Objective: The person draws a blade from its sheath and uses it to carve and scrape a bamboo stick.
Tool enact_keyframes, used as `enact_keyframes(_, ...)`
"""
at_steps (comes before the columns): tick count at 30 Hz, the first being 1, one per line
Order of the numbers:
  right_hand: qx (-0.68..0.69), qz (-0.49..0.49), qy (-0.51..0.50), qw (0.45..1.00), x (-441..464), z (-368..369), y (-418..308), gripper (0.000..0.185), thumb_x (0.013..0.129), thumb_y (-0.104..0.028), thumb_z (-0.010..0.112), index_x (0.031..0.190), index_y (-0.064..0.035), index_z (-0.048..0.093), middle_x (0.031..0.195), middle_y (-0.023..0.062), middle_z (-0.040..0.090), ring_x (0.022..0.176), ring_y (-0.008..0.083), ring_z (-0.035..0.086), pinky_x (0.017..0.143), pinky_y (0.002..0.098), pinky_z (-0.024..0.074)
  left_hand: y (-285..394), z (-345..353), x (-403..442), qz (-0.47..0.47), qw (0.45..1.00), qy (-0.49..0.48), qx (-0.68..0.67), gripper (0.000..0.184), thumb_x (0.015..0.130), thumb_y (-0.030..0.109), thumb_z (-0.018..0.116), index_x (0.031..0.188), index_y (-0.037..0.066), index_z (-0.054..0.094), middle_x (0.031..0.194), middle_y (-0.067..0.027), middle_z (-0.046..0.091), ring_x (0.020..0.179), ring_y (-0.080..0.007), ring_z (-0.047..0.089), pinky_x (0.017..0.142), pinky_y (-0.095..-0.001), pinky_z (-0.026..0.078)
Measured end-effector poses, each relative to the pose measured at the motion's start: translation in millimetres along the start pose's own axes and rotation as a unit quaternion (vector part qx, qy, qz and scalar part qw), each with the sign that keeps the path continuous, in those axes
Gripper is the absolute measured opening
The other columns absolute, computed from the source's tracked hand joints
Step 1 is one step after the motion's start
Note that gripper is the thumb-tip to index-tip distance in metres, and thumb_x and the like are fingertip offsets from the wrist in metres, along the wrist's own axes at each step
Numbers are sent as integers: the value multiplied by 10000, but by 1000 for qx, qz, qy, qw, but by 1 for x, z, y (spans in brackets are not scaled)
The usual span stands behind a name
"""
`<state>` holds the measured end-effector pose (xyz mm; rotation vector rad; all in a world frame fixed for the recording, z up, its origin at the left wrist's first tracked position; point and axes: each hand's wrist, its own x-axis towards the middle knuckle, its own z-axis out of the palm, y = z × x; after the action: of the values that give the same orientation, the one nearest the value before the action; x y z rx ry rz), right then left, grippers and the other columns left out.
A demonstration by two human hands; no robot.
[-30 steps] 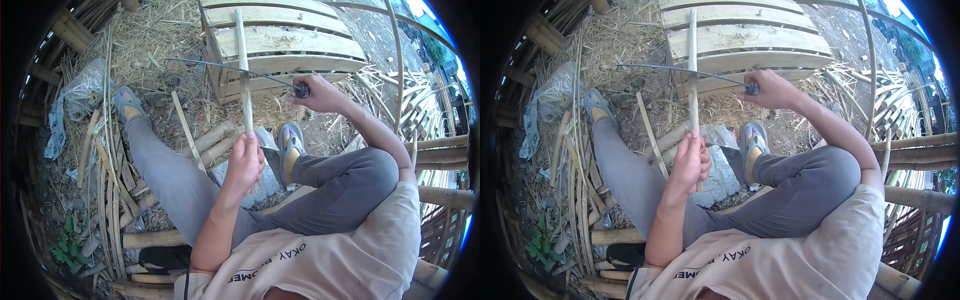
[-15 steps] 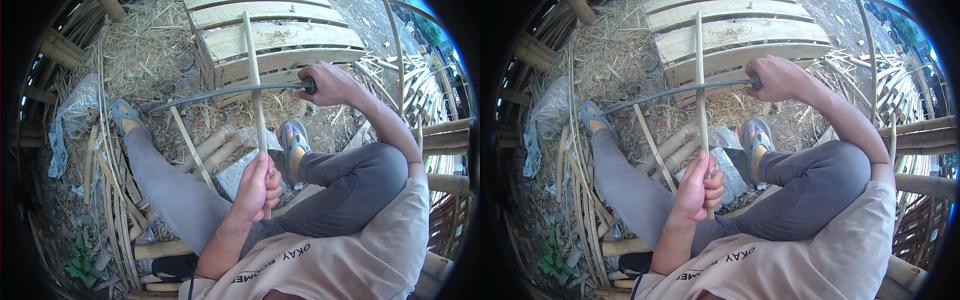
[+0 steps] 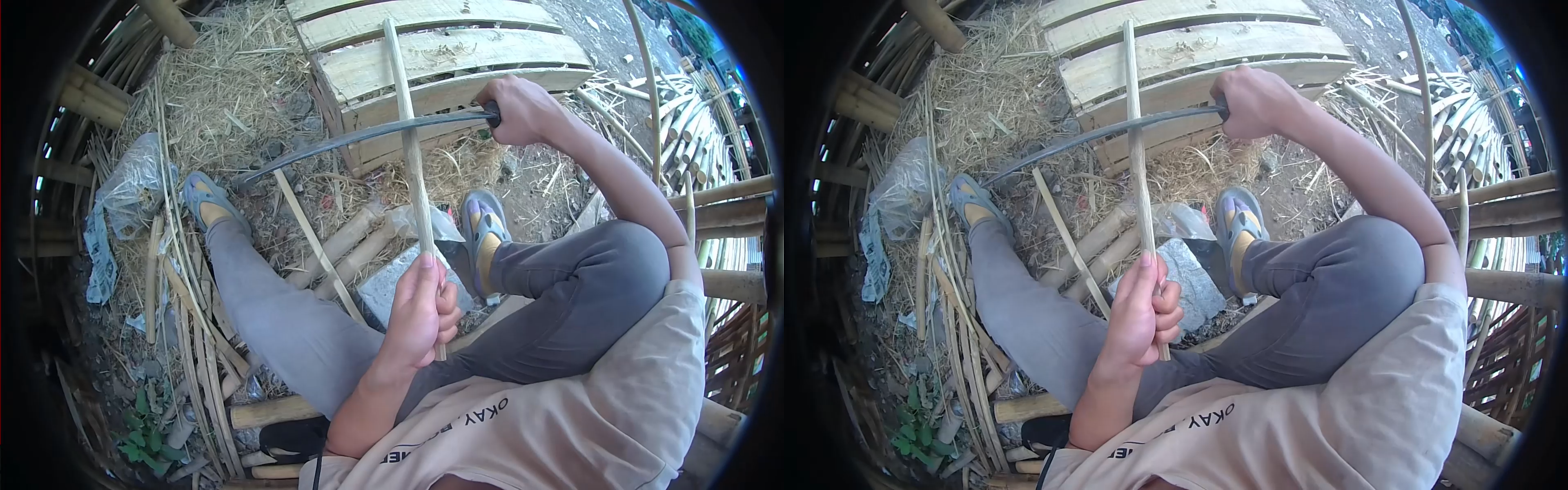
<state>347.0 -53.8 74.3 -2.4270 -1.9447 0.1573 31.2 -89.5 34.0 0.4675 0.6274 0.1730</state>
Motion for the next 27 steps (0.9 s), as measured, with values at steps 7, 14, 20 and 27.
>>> enact_keyframes(7,29,87,17,996,5,-10,46,219,734,-114,670,893,26,724,800,238,712,771,369,713,766,428,568,-2,-5,-9,-1,1000,-20,-2,354,1095,450,310,893,174,401,599,68,263,428,-13,156,359,-209,120)
enact_keyframes(14,99,58,-124,986,-16,-15,-16,432,826,-325,770,1046,24,640,892,195,618,930,321,634,832,421,482,4,-12,-11,-34,997,-51,-37,363,1096,464,278,890,188,394,595,75,247,428,-10,136,354,-208,114)
enact_keyframes(20,77,-40,-114,990,-13,-27,-51,355,805,-279,766,986,16,686,870,199,672,874,379,668,778,446,508,6,-17,-12,-69,982,-138,-109,374,1091,487,261,887,194,373,587,78,233,423,-5,123,347,-206,102)
enact_keyframes(27,30,-23,-63,997,-8,-14,-47,302,674,-57,622,939,63,702,809,246,685,837,406,684,780,449,545,-3,-15,-9,-53,991,-95,-80,378,1090,487,264,894,182,372,586,80,227,418,-4,119,342,-200,96)
